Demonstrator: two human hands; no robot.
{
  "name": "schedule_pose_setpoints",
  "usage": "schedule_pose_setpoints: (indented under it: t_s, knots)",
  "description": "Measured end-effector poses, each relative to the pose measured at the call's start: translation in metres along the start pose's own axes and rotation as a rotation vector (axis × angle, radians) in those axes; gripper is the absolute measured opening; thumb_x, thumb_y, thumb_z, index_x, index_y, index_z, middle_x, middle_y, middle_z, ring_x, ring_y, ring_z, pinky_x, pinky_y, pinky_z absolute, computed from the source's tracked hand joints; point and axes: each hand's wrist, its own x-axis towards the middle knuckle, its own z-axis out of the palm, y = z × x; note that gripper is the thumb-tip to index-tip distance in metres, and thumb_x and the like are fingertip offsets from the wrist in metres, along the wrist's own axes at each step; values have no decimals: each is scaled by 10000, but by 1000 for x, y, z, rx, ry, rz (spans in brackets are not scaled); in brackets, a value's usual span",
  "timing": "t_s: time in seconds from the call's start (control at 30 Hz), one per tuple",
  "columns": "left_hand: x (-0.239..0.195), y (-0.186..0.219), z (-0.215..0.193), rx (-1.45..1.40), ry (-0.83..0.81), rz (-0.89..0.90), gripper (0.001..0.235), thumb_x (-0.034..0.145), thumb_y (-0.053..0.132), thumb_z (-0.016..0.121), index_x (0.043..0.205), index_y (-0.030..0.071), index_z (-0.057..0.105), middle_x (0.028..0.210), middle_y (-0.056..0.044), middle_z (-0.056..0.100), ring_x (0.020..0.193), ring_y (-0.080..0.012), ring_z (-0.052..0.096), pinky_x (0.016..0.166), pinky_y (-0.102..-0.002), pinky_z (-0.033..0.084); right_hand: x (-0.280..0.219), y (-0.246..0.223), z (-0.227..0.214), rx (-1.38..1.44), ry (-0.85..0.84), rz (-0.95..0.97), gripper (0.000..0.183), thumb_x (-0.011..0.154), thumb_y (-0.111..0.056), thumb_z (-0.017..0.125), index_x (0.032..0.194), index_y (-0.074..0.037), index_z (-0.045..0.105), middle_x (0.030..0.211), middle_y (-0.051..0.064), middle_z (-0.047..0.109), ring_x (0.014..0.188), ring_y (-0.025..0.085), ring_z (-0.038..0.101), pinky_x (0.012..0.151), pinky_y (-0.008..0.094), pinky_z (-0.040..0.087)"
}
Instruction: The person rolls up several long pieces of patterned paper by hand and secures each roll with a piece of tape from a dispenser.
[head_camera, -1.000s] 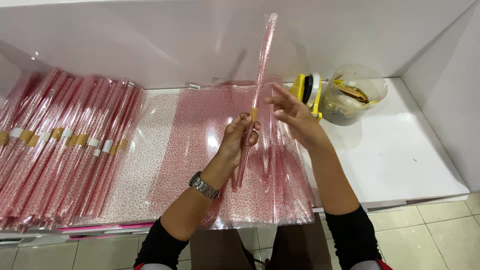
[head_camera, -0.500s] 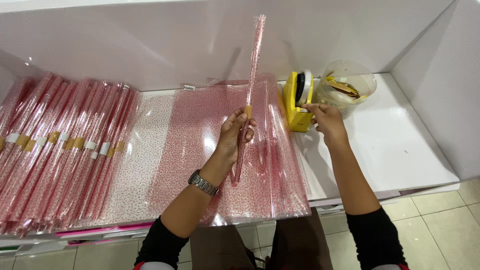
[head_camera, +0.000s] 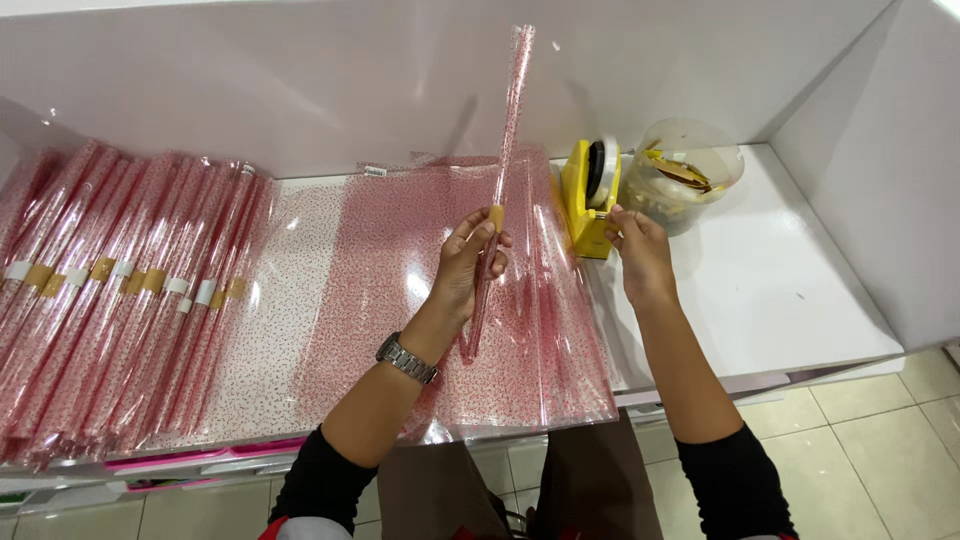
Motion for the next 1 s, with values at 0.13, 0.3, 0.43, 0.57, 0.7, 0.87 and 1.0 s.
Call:
schedule_pose_setpoints:
  t_s: [0.13, 0.3, 0.43, 0.57, 0.7, 0.87, 1.0]
  knots:
    - [2, -1, -1, 6, -1, 3, 376, 938, 226, 654, 1271, 118, 518, 839, -130, 659, 505, -120, 598, 425, -171, 371, -1, 24, -10, -109, 65, -95, 242, 992, -245, 662, 858, -45, 635, 945, 61, 530, 1015, 176, 544, 1051, 389, 449]
    - [2, -4, -2, -27, -1, 17, 358, 934, 191, 667, 1245, 138, 498, 804, -151, 642, 476, -142, 573, 403, -187, 364, -10, 26, -17, -523, 120, -292, 184, 920, -225, 776, 825, -75, 726, 1091, 144, 633, 1131, 311, 602, 1018, 426, 451]
    - [3, -3, -1, -43, 0, 24, 269, 946, 185, 660, 1099, 210, 440, 793, -144, 627, 475, -145, 566, 412, -176, 356, 6, 30, -32, -606, 88, -303, 138, 894, -156, 793, 815, -59, 735, 1076, 138, 681, 984, 309, 699, 830, 385, 580]
    - [2, -4, -3, -50, -9, 29, 302, 955, 179, 653, 1036, 257, 372, 785, -142, 642, 469, -162, 575, 400, -182, 355, -7, 23, -48, -597, -27, -220, 184, 877, -202, 807, 856, -37, 728, 1089, 143, 699, 995, 297, 693, 807, 371, 586]
    - [-4, 0, 5, -20, -42, 74, 371, 955, 147, 654, 1047, 270, 316, 778, -152, 648, 465, -168, 586, 393, -184, 373, -22, 5, -26, -741, -165, -793, 105, 874, -144, 802, 896, -83, 718, 1064, 140, 670, 1124, 360, 644, 873, 428, 558]
    - [-7, 5, 12, 26, -22, 109, 394, 958, 123, 632, 1064, 268, 281, 770, -145, 651, 450, -160, 576, 384, -178, 365, -60, -51, 42, -786, -316, -866, 94, 912, -254, 725, 930, -170, 687, 1196, 126, 574, 1191, 417, 565, 985, 533, 449]
    - [-6, 3, 12, 12, -16, 129, 421, 951, 108, 644, 1072, 271, 276, 758, -151, 647, 428, -174, 569, 369, -180, 358, -59, -65, 71, -844, -277, -948, 131, 964, -308, 681, 914, -187, 685, 1196, 78, 546, 1162, 389, 574, 949, 524, 453]
